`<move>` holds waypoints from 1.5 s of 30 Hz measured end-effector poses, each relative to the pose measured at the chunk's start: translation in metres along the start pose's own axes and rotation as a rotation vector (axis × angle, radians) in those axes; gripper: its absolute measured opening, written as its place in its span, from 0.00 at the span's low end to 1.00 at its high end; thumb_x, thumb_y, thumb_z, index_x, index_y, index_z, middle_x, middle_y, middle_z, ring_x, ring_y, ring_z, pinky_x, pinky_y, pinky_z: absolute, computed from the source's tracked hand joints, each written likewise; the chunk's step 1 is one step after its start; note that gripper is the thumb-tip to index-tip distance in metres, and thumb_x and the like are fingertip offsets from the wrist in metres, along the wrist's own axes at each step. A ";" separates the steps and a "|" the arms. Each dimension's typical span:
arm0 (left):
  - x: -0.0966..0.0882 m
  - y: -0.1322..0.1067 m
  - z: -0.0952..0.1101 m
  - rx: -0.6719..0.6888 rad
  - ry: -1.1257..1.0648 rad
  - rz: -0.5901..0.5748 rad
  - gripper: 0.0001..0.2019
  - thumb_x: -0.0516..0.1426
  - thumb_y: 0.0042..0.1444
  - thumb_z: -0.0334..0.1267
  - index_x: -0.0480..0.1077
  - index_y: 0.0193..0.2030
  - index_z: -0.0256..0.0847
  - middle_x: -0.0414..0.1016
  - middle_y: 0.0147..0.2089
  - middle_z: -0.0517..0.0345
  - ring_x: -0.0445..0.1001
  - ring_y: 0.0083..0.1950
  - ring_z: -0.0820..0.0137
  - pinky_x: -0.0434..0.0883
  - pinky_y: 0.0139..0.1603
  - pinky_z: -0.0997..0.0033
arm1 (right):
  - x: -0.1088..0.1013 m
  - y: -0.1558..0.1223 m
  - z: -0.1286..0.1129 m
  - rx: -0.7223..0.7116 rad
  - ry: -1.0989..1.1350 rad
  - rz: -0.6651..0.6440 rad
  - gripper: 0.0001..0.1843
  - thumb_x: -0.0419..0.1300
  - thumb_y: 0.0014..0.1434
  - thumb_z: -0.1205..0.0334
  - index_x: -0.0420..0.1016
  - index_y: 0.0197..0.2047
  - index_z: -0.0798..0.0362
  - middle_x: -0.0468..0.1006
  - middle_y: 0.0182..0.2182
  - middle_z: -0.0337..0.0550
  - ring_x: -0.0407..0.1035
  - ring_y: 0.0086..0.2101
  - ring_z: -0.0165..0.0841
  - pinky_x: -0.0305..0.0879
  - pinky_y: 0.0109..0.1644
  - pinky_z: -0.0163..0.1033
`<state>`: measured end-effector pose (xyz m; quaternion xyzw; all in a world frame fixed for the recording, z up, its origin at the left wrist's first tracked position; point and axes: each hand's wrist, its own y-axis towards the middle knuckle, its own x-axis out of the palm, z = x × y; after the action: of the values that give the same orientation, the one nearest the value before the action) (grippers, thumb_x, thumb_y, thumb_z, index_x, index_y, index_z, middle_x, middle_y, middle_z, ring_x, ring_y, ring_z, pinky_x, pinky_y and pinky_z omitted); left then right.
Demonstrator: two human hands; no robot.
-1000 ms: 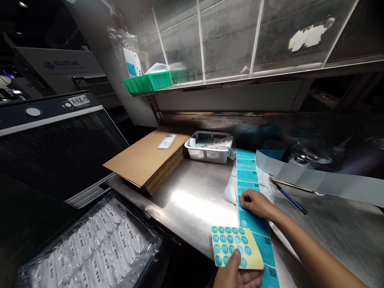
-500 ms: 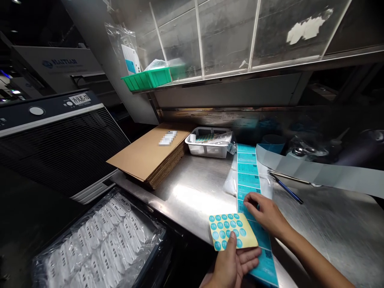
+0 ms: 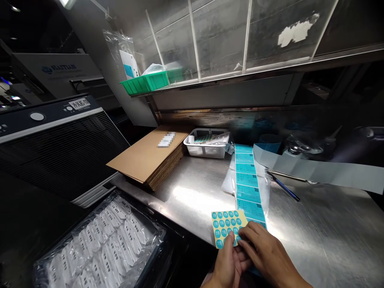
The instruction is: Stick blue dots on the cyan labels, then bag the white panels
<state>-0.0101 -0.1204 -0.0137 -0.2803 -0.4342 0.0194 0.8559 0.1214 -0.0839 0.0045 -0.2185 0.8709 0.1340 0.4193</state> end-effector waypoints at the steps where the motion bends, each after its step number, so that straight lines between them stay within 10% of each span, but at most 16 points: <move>1: 0.000 0.000 0.000 0.006 0.013 -0.009 0.33 0.56 0.56 0.54 0.60 0.58 0.27 0.75 0.51 0.33 0.75 0.53 0.51 0.68 0.55 0.54 | 0.000 0.000 0.000 -0.004 -0.006 0.001 0.08 0.49 0.66 0.63 0.69 0.42 0.46 0.69 0.40 0.41 0.66 0.41 0.35 0.64 0.42 0.42; 33: -0.007 0.004 0.001 -0.057 0.033 -0.070 0.38 0.56 0.55 0.55 0.57 0.62 0.26 0.73 0.55 0.32 0.75 0.53 0.50 0.67 0.55 0.53 | -0.020 0.011 0.001 0.017 0.263 -0.129 0.06 0.49 0.64 0.64 0.63 0.34 0.50 0.69 0.34 0.37 0.66 0.35 0.30 0.61 0.39 0.36; 45: -0.024 0.005 -0.023 -0.148 -0.099 0.208 0.37 0.45 0.61 0.54 0.56 0.62 0.16 0.76 0.48 0.26 0.79 0.44 0.47 0.68 0.51 0.51 | -0.067 0.138 0.081 0.159 0.098 0.055 0.06 0.55 0.61 0.62 0.67 0.32 0.53 0.72 0.32 0.38 0.66 0.34 0.31 0.60 0.39 0.38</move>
<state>-0.0063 -0.1338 -0.0441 -0.3849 -0.4448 0.0896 0.8038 0.1450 0.0878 0.0145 -0.1668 0.9039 0.0653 0.3885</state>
